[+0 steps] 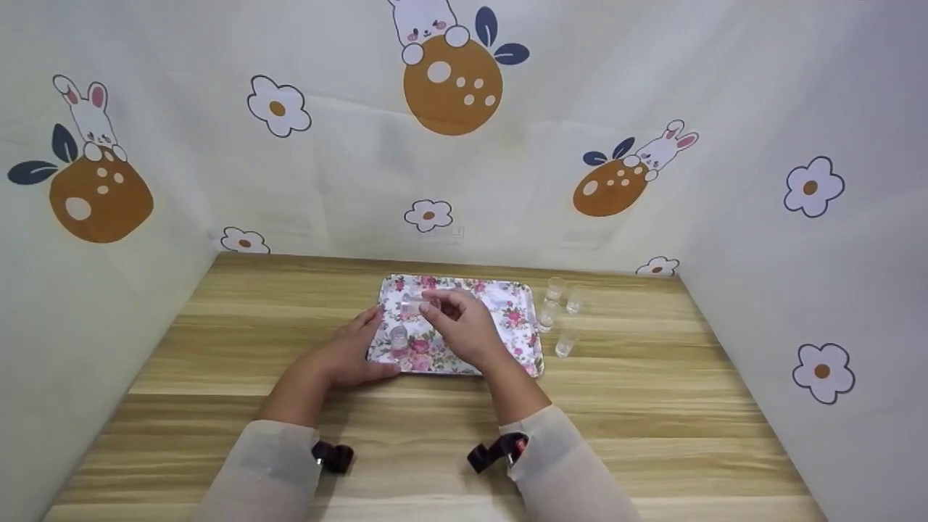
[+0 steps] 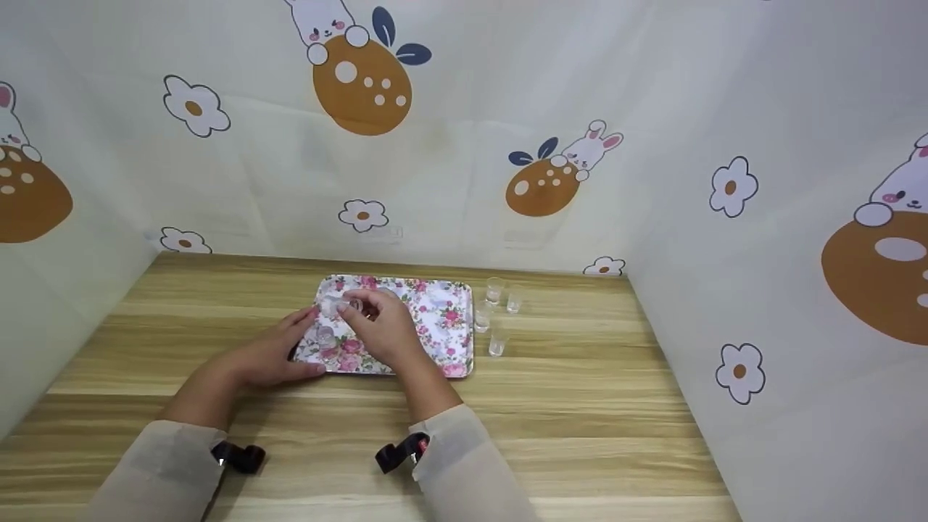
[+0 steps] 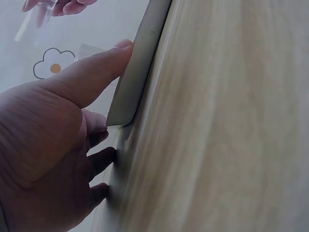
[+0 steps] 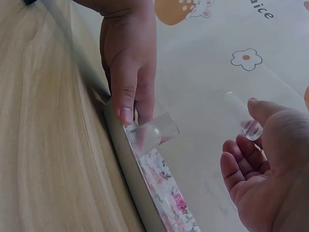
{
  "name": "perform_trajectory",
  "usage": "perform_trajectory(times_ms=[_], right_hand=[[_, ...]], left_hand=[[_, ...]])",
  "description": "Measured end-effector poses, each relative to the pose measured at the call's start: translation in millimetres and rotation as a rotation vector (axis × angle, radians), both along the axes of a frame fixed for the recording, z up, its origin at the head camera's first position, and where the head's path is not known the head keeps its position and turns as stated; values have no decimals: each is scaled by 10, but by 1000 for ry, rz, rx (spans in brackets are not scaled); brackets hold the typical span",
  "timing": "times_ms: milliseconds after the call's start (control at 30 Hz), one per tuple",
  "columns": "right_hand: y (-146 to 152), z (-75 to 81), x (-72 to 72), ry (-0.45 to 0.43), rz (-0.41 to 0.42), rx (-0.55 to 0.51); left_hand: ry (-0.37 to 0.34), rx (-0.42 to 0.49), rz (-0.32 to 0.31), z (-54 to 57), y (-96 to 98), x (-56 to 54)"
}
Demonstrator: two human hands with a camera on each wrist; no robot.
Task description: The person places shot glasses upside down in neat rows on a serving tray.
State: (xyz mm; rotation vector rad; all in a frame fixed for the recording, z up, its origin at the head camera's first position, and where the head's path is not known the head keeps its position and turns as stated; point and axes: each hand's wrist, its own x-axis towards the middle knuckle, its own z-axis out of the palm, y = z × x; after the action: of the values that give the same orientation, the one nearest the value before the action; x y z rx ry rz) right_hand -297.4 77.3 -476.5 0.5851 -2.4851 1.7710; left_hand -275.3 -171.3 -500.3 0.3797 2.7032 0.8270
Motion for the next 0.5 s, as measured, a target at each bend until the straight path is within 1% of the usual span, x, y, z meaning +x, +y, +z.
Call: perform_trajectory(times_ms=[100, 267, 367, 500], right_hand=[[9, -17, -6, 10, -20, -3], [21, -61, -28, -2, -43, -6], [25, -97, -43, -12, -34, 15], [21, -160, -55, -43, 4, 83]], left_hand=[[4, 0, 1, 6, 6, 4], [14, 12, 3, 11, 19, 11], [4, 19, 10, 6, 19, 17], [-4, 26, 12, -7, 15, 21]])
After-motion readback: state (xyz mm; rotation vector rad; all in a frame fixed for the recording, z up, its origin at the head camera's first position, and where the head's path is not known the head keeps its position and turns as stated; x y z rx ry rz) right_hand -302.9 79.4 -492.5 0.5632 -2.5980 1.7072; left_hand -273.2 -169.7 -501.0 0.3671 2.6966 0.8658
